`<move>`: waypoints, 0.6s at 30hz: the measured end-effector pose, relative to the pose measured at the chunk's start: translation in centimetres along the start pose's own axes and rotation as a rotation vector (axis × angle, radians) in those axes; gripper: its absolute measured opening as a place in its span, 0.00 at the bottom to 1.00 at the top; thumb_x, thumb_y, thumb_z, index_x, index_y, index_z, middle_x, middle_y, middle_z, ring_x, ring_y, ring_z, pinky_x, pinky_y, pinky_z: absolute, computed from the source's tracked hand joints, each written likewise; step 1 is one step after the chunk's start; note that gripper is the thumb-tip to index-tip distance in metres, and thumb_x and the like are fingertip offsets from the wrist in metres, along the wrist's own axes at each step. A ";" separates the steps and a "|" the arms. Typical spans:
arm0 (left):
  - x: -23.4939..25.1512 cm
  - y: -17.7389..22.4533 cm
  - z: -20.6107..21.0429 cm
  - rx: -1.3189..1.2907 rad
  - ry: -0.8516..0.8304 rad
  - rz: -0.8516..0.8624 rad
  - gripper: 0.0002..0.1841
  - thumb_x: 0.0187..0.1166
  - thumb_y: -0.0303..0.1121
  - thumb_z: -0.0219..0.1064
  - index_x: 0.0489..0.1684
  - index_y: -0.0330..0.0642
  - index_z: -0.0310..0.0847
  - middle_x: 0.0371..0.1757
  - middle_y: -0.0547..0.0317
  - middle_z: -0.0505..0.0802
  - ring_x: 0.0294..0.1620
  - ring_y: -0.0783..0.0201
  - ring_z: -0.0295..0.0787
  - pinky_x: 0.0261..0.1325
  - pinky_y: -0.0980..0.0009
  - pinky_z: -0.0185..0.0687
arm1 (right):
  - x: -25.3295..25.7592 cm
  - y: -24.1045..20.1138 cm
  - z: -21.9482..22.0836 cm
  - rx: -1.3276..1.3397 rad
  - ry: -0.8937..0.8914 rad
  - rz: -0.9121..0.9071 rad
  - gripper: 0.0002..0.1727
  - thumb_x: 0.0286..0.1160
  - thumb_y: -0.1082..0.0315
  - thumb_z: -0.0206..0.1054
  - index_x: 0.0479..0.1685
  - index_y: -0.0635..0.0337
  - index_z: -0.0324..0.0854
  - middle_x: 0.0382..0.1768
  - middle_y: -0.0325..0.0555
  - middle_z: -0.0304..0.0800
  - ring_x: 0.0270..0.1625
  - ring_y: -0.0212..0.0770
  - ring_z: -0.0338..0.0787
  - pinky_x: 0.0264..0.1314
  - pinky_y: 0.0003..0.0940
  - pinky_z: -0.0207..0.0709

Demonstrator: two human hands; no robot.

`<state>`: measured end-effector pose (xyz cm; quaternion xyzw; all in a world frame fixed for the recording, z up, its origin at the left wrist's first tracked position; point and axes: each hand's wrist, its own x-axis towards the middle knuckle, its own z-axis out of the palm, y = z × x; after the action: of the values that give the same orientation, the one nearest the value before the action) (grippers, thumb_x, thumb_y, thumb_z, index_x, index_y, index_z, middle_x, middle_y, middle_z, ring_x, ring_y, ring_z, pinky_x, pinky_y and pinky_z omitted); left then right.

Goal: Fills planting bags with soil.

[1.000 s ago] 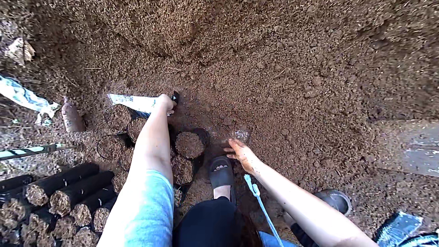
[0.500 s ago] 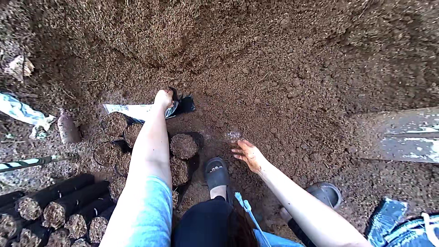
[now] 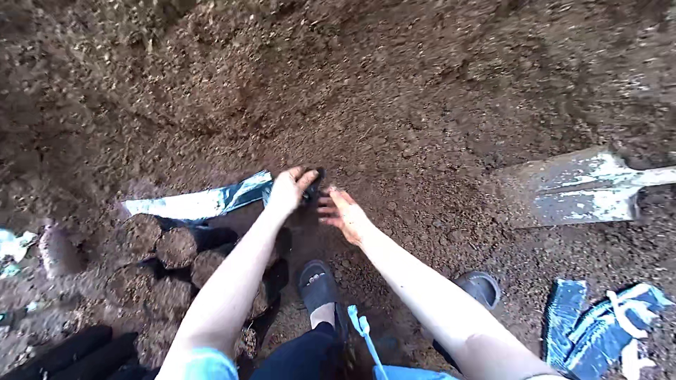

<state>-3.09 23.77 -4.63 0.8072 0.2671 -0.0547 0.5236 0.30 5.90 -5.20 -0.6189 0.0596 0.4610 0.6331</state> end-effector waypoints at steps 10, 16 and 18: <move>-0.9 0.7 4.5 0.034 0.000 -0.021 0.15 0.86 0.38 0.66 0.32 0.38 0.72 0.24 0.53 0.76 0.24 0.57 0.75 0.33 0.54 0.73 | 1.0 -1.7 -8.4 -0.506 0.329 -0.107 0.14 0.86 0.66 0.64 0.60 0.68 0.78 0.47 0.58 0.87 0.42 0.48 0.90 0.49 0.47 0.85; -2.5 3.4 5.5 0.674 -0.208 0.394 0.14 0.81 0.17 0.60 0.53 0.42 0.89 0.88 0.45 0.72 0.65 0.39 0.90 0.59 0.43 0.88 | 1.2 -2.1 -10.7 -0.581 0.267 -0.198 0.12 0.81 0.68 0.67 0.54 0.67 0.81 0.47 0.58 0.88 0.47 0.49 0.89 0.54 0.51 0.83; -2.4 3.6 5.0 0.743 -0.254 0.331 0.20 0.83 0.17 0.55 0.65 0.42 0.87 0.88 0.52 0.75 0.76 0.44 0.84 0.71 0.43 0.82 | 0.9 -1.9 -11.3 -0.381 0.065 -0.217 0.21 0.82 0.68 0.67 0.71 0.65 0.77 0.62 0.55 0.87 0.59 0.45 0.89 0.63 0.44 0.83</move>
<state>-2.42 17.36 -3.07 0.9598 0.0297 -0.1614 0.2276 7.59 -2.76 -6.96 -0.7447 -0.0753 0.3730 0.5484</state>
